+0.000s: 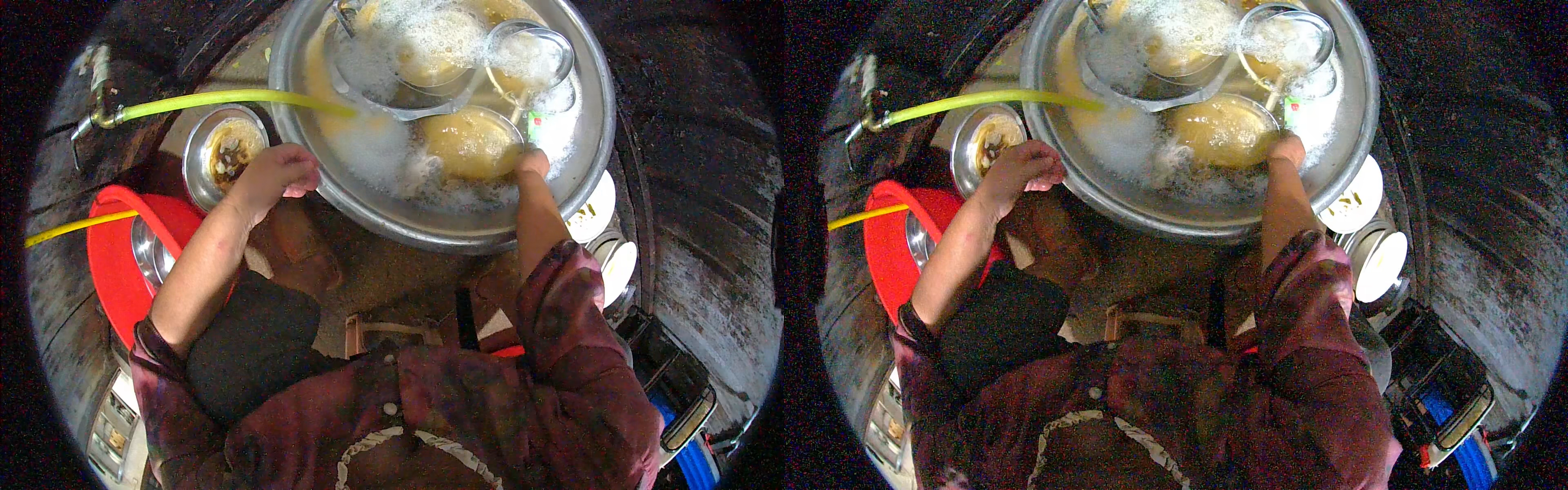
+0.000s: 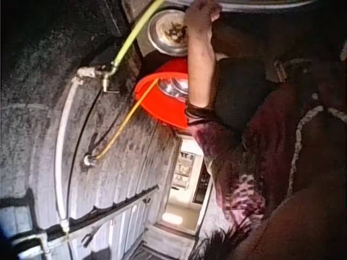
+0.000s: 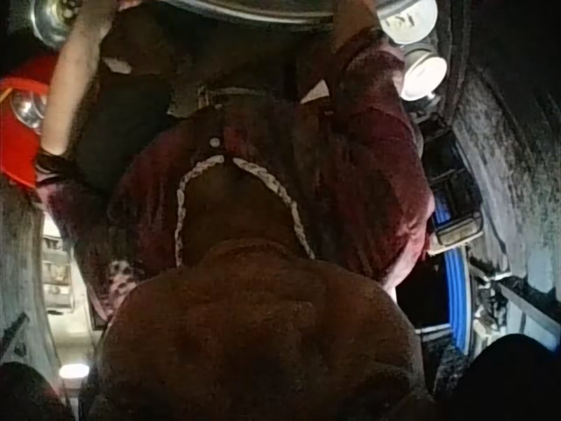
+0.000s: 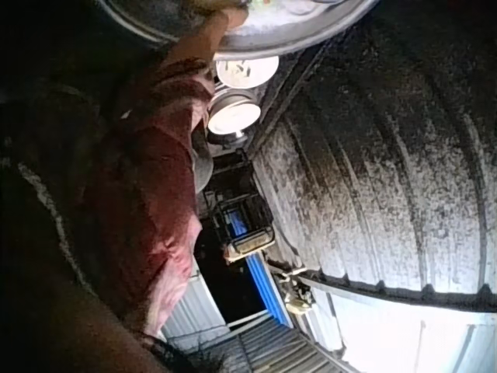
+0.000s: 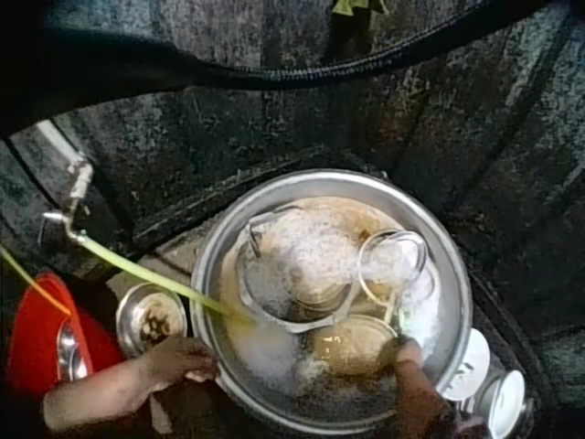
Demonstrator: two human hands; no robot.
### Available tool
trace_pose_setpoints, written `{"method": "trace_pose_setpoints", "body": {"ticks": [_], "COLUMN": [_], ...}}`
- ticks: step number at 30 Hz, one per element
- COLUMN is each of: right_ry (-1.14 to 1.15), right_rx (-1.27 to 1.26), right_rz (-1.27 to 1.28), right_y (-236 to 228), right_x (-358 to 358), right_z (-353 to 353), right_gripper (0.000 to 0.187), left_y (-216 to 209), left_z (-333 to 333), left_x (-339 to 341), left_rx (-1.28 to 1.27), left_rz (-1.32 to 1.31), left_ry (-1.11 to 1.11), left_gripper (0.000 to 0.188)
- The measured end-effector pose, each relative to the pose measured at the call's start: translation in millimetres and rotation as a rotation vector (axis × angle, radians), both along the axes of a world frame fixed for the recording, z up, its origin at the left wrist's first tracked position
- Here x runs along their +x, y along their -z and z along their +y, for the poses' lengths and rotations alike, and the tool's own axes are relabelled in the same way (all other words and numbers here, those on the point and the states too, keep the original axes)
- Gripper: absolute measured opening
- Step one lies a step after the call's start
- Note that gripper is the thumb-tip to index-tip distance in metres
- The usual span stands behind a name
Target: The person washes various kitchen utensils and cookware in a large metal basin using a sponge and running water from a hose. They scrub and rinse items including a small pot, a black plate, a metal bowl, a rectangular tray, and a small round plate, placing the cleaned items into a red plastic basin.
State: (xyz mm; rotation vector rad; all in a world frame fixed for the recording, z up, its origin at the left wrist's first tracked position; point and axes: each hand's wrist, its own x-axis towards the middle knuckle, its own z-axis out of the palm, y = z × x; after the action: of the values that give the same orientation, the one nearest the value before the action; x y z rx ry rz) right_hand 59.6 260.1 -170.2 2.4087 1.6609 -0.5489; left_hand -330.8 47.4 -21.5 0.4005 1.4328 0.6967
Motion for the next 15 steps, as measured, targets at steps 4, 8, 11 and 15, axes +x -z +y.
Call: {"method": "trace_pose_setpoints", "body": {"ticks": [4,8,11,15], "right_ry": [-0.068,-0.169,-0.33,-0.498], "right_rx": [-0.073,-0.097,0.011,0.147], "right_rz": [-0.043,-0.101,-0.136,-0.139], "right_y": [6.2,3.3,-26.9,-90.3], "right_x": [8.9,28.1,33.4,18.5], "right_z": [4.1,20.3,43.5,63.1], "right_gripper": [0.031,0.034,0.028,0.02], "left_y": [-2.0,0.7,0.0,-0.2], "left_z": [-2.0,-2.5,-1.3,-0.8], "left_x": [-0.6,-1.9,-1.1,0.0], "left_rx": [-0.009,0.002,0.003,0.007], "left_rz": [0.011,0.013,0.008,0.029], "left_ry": [0.0,0.04,0.046,0.078], "left_gripper": [0.014,0.009,0.01,0.011]}}
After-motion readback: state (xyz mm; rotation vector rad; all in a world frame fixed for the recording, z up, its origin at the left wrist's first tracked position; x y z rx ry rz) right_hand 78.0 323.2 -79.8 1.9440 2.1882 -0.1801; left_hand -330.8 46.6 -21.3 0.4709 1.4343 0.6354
